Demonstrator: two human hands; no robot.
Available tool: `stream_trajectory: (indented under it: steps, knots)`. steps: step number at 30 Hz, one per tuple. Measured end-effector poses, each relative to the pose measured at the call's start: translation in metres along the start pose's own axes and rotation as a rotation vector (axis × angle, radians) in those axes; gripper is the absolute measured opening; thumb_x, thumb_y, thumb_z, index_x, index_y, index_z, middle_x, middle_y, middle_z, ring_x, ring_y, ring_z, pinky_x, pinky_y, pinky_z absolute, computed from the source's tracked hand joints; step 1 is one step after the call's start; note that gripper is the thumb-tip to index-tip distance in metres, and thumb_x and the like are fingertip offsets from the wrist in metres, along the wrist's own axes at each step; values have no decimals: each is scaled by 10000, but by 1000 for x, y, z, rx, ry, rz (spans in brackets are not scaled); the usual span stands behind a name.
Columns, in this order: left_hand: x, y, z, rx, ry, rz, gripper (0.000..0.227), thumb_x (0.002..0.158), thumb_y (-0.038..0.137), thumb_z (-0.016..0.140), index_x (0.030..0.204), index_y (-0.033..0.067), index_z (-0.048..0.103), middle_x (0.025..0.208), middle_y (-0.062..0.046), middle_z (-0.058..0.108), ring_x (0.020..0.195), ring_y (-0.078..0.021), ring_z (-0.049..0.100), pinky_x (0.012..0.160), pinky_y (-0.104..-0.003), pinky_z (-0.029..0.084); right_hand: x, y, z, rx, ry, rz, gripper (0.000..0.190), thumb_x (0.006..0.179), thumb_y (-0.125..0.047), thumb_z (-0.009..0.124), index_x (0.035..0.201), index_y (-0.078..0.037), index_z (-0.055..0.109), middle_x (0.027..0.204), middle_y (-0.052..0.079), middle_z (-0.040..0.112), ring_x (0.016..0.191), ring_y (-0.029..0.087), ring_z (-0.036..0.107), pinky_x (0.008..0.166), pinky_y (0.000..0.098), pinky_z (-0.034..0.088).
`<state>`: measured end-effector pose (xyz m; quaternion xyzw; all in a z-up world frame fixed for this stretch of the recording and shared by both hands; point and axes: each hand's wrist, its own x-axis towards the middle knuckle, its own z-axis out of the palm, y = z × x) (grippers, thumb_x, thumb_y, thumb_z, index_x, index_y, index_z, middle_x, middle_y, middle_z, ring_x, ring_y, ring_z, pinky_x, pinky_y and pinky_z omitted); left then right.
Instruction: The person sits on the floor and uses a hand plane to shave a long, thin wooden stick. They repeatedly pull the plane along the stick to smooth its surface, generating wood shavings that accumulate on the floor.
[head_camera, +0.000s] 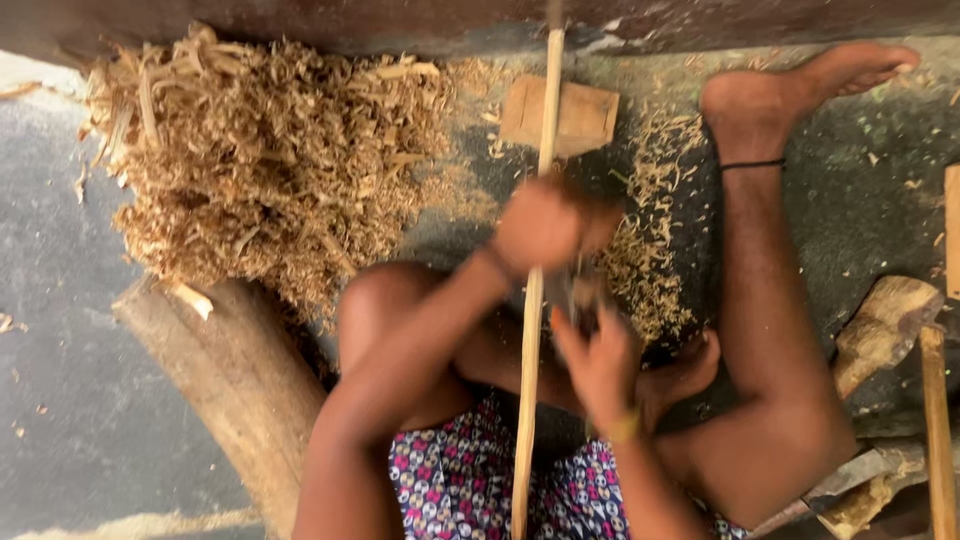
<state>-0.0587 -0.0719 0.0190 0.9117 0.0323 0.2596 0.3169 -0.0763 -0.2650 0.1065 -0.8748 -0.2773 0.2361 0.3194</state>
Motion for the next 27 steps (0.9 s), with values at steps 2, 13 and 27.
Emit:
stream_trajectory:
  steps: [2, 13, 27]
  knots:
    - [35, -47, 19, -17, 31, -22, 265, 995, 204, 619, 752, 160, 715, 640, -21, 663, 544, -159, 576, 488, -323, 502, 49, 3, -3, -44, 31, -181, 289, 937, -179, 757, 1160, -31, 649, 865, 116, 727, 656, 171, 678, 553, 319, 539]
    - [54, -33, -42, 67, 221, -23, 217, 971, 253, 708, 1043, 57, 649, 1184, -151, 646, 1099, -314, 633, 1032, -493, 474, 98, 6, -6, 438, -10, -151, 430, 995, -203, 725, 1372, -28, 612, 1153, 120, 738, 924, 208, 726, 764, 356, 612]
    - [-99, 131, -61, -715, 460, -681, 387, 958, 159, 667, 1285, 6, 529, 1270, -155, 637, 1047, -191, 706, 877, -308, 567, -111, 60, -36, 1384, -272, 246, 583, 948, -325, 668, 1354, 72, 535, 1109, 215, 696, 891, 319, 736, 708, 432, 620]
